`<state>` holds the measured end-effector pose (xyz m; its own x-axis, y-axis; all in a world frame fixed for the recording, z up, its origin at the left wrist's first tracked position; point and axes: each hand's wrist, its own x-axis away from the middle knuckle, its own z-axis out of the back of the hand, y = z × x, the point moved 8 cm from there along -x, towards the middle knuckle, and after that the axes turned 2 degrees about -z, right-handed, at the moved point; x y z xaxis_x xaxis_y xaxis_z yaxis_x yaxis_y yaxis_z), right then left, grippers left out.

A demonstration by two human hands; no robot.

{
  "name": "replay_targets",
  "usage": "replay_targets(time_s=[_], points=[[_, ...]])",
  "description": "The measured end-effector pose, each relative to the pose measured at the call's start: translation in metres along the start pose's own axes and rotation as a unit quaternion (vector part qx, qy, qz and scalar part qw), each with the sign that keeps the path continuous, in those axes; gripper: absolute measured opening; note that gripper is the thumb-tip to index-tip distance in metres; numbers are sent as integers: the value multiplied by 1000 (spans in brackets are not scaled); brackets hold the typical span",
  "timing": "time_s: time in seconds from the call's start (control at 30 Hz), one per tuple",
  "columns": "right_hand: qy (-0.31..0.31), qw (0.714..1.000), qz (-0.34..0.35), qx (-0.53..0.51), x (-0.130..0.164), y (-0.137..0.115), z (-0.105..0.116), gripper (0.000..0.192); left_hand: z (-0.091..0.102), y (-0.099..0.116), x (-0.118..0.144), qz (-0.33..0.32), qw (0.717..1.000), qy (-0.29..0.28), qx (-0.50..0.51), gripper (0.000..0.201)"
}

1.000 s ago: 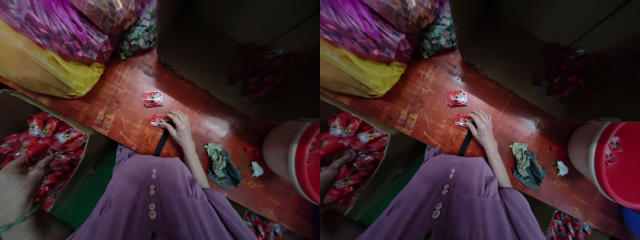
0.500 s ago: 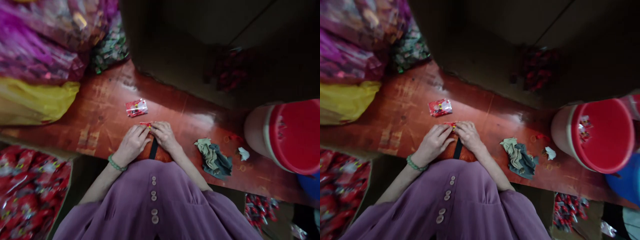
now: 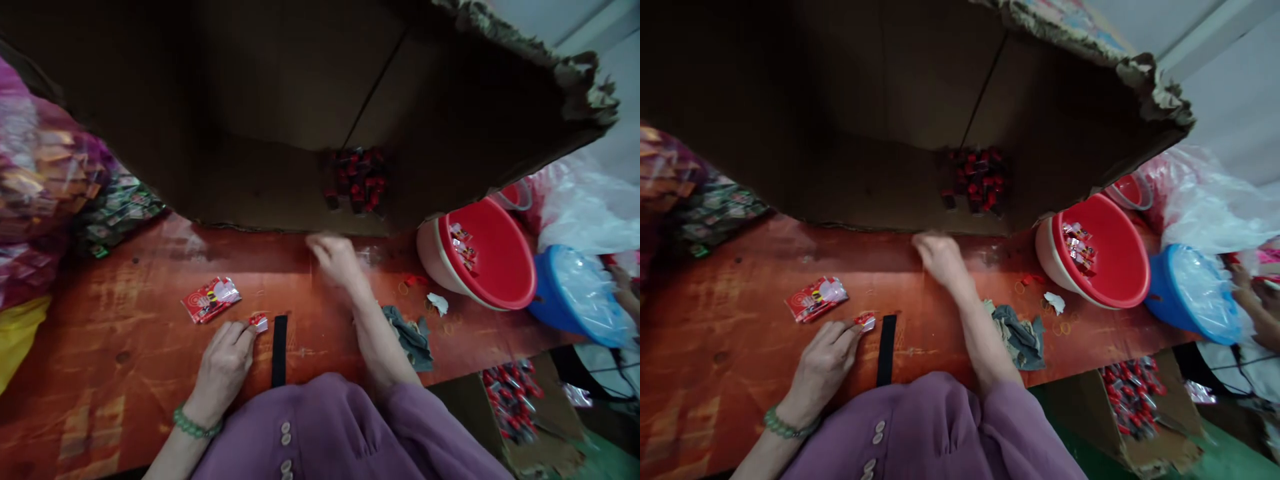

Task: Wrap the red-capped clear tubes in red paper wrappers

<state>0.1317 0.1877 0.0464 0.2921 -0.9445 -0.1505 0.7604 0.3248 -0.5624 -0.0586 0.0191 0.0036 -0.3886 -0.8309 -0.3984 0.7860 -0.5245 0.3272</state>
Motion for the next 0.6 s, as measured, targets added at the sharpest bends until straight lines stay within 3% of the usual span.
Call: replay_targets(time_s=[0.1, 0.17, 0.23, 0.4, 0.6], points=[[83, 979, -160, 95, -55, 65, 34, 28, 0, 0, -1, 18, 1000, 12, 11, 10], [78, 959, -239, 133, -80, 97, 37, 42, 0, 2, -1, 23, 1000, 13, -2, 17], [64, 947, -274, 154, -96, 113, 29, 49, -2, 5, -1, 17, 1000, 3, -21, 26], [81, 954, -243, 156, -97, 113, 7, 40, -3, 9, 0, 5, 999, -15, -32, 25], [114, 962, -242, 47, -76, 113, 0, 37, 2, 8, -8, 27, 999, -13, -26, 18]])
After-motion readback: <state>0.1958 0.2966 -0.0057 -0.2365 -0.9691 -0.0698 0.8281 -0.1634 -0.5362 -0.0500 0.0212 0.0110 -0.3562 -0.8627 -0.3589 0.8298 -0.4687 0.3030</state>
